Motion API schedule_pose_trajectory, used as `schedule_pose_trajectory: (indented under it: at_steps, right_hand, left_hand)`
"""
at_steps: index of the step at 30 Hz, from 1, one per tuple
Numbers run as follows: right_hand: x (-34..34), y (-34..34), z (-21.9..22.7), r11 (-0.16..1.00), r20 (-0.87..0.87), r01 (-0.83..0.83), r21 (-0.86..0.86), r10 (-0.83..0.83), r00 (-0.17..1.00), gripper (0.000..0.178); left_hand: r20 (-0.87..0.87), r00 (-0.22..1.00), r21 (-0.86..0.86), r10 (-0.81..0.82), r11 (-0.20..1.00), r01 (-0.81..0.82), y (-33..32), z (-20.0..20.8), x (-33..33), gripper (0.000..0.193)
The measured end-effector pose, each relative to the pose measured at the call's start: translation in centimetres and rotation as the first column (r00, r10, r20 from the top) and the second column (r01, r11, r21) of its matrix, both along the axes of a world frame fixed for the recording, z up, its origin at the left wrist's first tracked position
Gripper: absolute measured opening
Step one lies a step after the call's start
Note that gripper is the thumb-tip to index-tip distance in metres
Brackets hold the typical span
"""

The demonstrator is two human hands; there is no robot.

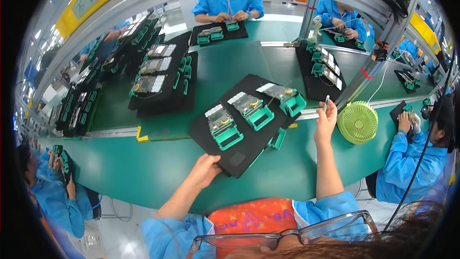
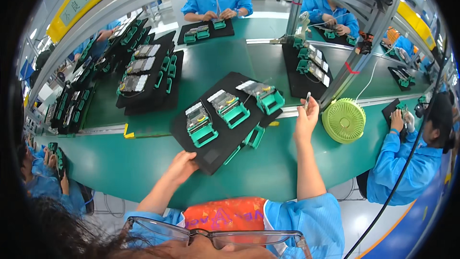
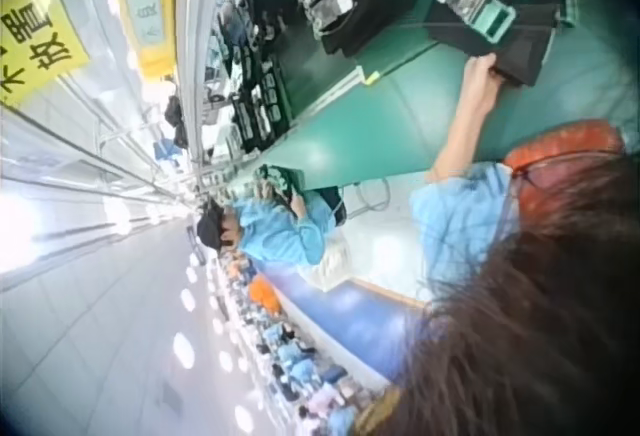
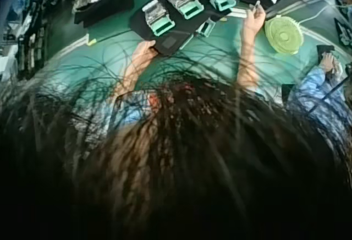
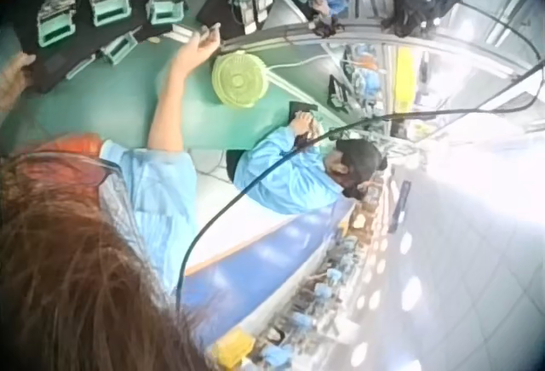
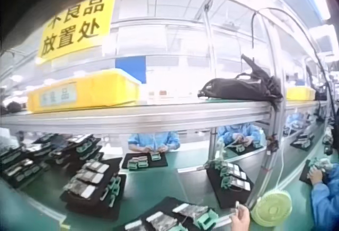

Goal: The person peels protective films from circuit boards using tweezers, attaches keypad components onto the boards by hand, and places trays of assembled boards onto a conveyor belt.

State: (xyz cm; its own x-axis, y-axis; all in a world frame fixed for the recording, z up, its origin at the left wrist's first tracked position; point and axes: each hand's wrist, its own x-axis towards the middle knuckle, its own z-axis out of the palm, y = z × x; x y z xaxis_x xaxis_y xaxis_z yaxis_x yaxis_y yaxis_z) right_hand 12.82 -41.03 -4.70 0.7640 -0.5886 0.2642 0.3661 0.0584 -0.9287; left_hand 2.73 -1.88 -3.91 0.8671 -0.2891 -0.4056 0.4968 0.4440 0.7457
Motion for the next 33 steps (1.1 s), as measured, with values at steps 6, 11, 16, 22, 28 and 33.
schedule_pose_trajectory:
  at_steps: [6,11,16,22,28,33]
  right_hand:
    - [-1.8,3.7,4.0,0.986,-0.002,-0.153,-0.058,0.153,0.988,0.038]
    - [-3.7,8.7,7.2,0.912,-0.095,-0.4,-0.087,0.392,0.915,0.027]
    - [-5.7,14.6,10.9,0.58,-0.258,-0.814,-0.038,0.781,0.568,0.017]
    - [-8.8,18.1,13.5,0.117,-0.375,-0.967,0.225,0.927,0.025,0.02]
    - [-9.3,20.0,10.0,0.023,-0.339,-0.838,0.545,0.92,-0.195,0.029]
    - [-9.4,22.2,8.8,0.296,-0.071,-0.703,0.647,0.941,0.331,0.011]
  left_hand:
    - [-0.001,0.99,0.267,0.144,0.954,-0.139,10.0,-1.7,-3.1,0.032]
    - [0.605,0.79,0.721,0.099,0.352,-0.597,11.7,0.5,-1.4,0.035]
    - [0.409,0.912,0.607,0.022,0.74,-0.29,7.6,4.2,3.6,0.047]
    - [0.169,0.985,0.547,0.032,0.829,-0.121,5.3,4.1,7.0,0.064]
    - [0.261,0.965,0.224,-0.003,0.973,-0.057,5.9,8.4,3.6,0.059]
    - [0.378,0.926,0.121,0.014,0.991,-0.064,5.3,10.1,-1.2,0.047]
